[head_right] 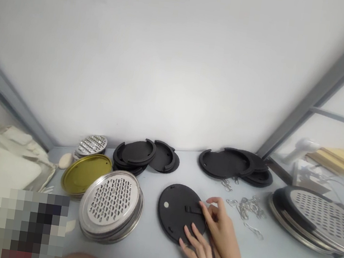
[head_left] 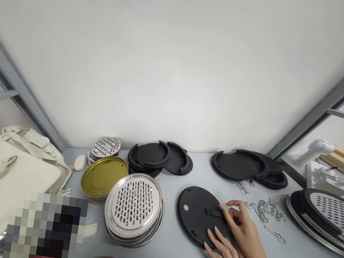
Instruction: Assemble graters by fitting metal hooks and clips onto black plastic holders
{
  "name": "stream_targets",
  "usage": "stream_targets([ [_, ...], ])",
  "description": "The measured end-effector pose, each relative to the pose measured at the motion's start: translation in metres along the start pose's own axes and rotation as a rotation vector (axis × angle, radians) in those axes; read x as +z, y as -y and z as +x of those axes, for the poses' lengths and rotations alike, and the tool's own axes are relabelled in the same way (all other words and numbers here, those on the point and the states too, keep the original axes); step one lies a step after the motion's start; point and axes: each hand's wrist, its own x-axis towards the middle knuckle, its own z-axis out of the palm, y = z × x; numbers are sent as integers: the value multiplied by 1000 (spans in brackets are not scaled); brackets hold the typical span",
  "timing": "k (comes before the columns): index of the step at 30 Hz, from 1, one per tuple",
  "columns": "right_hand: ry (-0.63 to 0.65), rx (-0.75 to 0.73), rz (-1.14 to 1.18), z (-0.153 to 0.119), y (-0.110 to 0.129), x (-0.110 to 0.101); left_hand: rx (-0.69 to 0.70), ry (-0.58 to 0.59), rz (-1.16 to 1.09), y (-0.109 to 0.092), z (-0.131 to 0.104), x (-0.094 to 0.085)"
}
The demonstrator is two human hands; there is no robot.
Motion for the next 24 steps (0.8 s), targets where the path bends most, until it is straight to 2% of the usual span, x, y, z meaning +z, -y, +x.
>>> stream_targets([
  [12,46,-9,-62,1,4,-1,63,68,78,6,2,-7],
  [24,42,-11,-51,1,5,-3,12,11,45,-1,1,0],
])
